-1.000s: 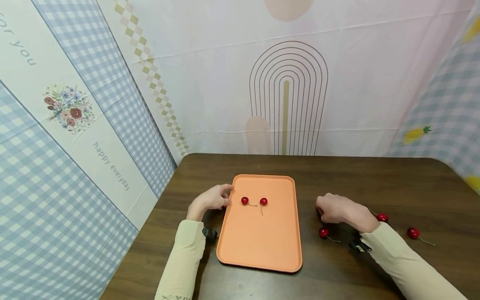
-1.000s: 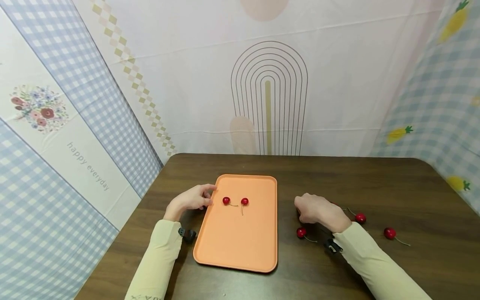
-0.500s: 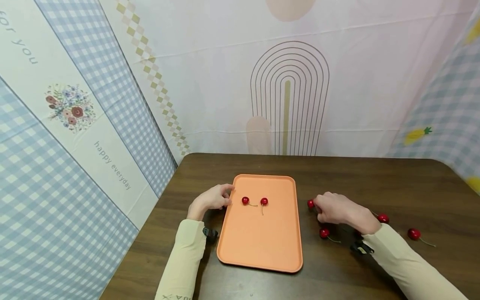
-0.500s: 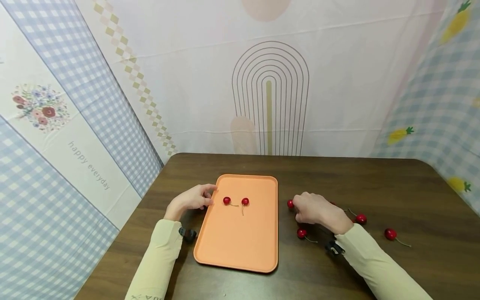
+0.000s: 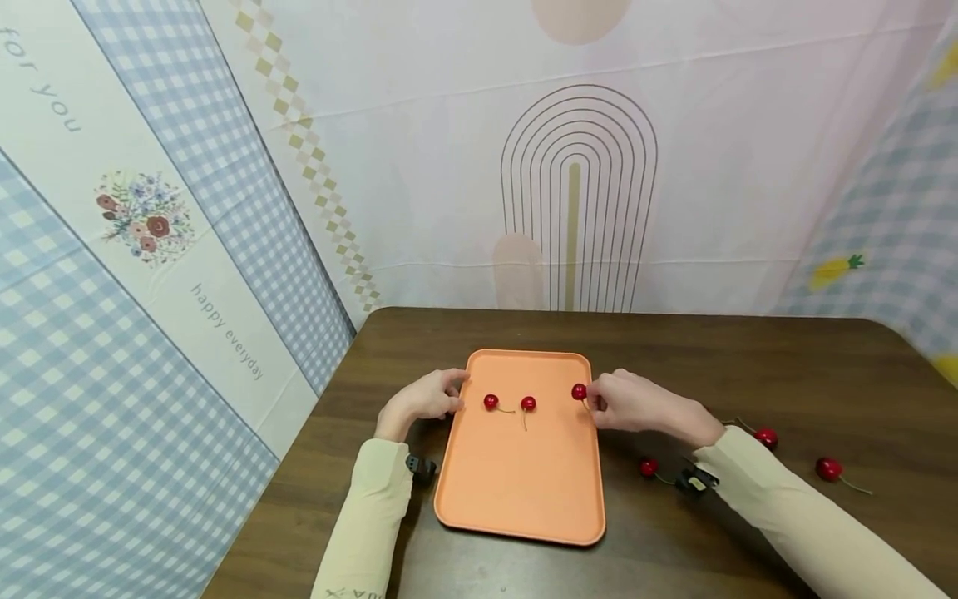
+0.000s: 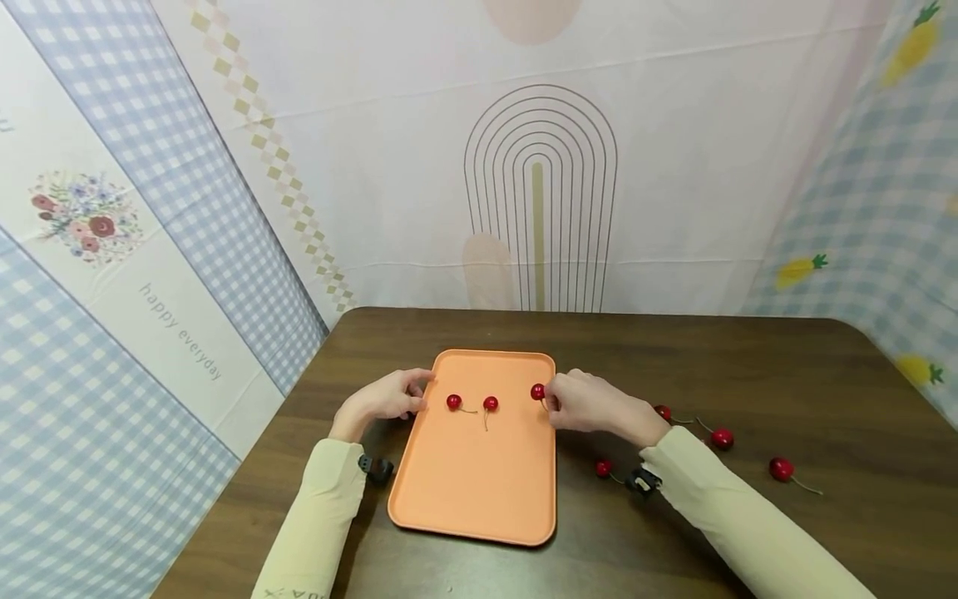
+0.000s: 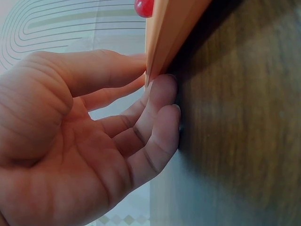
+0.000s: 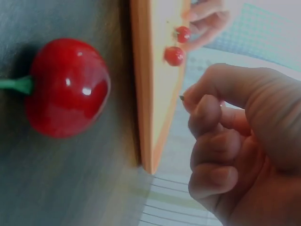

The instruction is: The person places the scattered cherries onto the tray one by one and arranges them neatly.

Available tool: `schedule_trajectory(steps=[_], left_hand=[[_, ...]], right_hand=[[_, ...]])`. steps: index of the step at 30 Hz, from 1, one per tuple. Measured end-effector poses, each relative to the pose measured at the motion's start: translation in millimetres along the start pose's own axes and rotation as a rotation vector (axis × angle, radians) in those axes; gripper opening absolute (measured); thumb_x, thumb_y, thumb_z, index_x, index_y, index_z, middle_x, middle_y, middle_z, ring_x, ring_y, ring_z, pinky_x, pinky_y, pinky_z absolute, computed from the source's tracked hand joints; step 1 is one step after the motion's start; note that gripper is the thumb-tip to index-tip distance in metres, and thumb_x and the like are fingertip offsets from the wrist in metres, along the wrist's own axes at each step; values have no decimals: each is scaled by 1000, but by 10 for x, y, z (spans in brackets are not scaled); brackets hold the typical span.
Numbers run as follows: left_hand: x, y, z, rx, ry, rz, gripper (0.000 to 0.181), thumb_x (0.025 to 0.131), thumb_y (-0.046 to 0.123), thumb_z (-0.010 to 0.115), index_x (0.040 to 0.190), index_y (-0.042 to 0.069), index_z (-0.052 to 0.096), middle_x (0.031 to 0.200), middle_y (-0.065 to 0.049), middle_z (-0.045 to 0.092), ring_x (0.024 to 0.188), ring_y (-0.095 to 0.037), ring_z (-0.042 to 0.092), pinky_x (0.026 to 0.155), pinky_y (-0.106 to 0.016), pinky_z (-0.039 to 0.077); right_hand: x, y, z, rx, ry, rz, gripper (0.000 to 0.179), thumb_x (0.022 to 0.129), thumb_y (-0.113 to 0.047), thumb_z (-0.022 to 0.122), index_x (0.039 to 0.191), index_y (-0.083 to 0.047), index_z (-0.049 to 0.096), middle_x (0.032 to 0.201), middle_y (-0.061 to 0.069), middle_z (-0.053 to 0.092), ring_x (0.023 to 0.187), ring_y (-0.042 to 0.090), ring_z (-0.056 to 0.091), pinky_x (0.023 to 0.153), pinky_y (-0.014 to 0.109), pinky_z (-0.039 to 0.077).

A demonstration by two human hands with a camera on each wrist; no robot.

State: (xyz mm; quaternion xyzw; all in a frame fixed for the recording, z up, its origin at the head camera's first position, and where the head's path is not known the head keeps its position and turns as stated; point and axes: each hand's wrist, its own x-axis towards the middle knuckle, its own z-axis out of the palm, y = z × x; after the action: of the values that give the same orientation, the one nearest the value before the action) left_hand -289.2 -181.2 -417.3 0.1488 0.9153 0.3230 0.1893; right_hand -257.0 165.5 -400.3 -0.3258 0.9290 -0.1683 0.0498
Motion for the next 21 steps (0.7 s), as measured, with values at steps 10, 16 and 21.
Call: schedule_trajectory(steps=[10, 16, 21], left_hand=[[-8, 2, 2, 1, 4, 3, 56, 93, 6, 60, 147, 7, 44, 93, -9, 65, 65, -15, 56, 59, -26, 47], [8, -2, 8, -1, 5, 9, 57, 93, 6, 61, 147, 7, 44, 93, -10, 65, 66, -16, 57, 60, -26, 47], [13, -13, 11, 2, 3, 2, 56, 93, 6, 61, 147, 8, 45, 93, -9, 65, 65, -14, 56, 59, -25, 47]], right_hand=[[184, -12, 143, 41, -83, 28, 22, 83, -8, 63, 64, -18, 59, 58, -8, 47, 50, 6, 43, 47, 20, 37], [237, -19, 199, 82, -121, 54, 23, 83, -8, 65, 63, -18, 62, 56, -8, 47, 48, 7, 44, 46, 20, 37], [254, -23, 205, 134, -163, 83, 22, 84, -8, 65, 64, -17, 65, 55, -7, 52, 48, 7, 48, 47, 21, 40]])
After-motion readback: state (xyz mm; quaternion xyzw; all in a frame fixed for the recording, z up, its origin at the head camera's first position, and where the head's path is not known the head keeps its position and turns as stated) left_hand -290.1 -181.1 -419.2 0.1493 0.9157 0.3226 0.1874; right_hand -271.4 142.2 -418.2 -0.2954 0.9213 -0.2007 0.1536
